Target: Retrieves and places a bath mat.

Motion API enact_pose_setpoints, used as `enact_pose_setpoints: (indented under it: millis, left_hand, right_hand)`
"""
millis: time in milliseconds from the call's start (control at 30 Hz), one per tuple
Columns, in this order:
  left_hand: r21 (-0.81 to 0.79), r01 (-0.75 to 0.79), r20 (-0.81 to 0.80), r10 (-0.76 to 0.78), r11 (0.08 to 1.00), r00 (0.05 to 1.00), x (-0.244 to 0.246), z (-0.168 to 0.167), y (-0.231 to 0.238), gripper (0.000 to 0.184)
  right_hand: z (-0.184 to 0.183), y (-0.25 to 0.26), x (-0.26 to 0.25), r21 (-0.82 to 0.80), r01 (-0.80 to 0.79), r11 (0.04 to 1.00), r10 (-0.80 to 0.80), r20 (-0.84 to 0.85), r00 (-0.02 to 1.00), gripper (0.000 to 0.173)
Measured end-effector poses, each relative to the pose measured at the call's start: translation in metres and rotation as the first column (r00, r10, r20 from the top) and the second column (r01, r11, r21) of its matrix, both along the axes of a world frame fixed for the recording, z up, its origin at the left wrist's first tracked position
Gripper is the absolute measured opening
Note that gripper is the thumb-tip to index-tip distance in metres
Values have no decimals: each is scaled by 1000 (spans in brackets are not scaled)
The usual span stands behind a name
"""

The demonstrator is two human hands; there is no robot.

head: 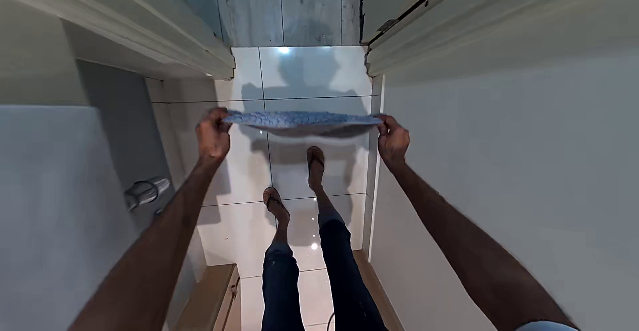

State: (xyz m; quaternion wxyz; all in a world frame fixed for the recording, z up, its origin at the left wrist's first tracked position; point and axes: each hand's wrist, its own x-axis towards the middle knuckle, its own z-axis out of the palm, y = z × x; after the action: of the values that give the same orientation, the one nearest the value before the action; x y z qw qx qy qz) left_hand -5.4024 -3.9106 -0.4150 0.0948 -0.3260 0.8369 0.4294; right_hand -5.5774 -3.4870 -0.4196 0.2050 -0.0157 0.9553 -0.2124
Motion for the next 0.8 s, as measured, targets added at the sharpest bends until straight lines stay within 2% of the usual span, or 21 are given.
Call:
enact_pose_setpoints:
  millis: [100, 200, 333, 533, 667, 800]
  left_hand:
    - [-56, 23, 6, -23, 998, 1000, -35, -42, -15, 21]
    - [-117, 81, 39, -77, 990, 996, -46, -90, -20, 20]
    - [-173, 187, 68, -178, 967, 982, -37, -175, -14, 20]
    - [-169, 233, 340, -165, 958, 926, -10, -300, 24, 21]
    - [-147, 214, 472, -121, 966, 873, 15, -354, 45, 24]
    - [-161, 208, 536, -92, 965, 839, 22, -371, 50, 27]
  right_hand:
    - [-51, -18, -43, -53, -19, 998, 16, -53, 998, 28]
    - [-104, -28, -59, -15, -30, 999, 31, 18, 999, 28]
    - [-189, -25, -51, 66, -21, 998, 16, 75, 997, 28]
    - [-313, -18, -6, 195, 27, 980, -65, 189, 980, 28]
    - [-361, -13, 30, 227, 18, 974, -89, 306, 948, 27]
    - [-372, -12, 60, 275, -15, 961, -94, 377, 921, 28]
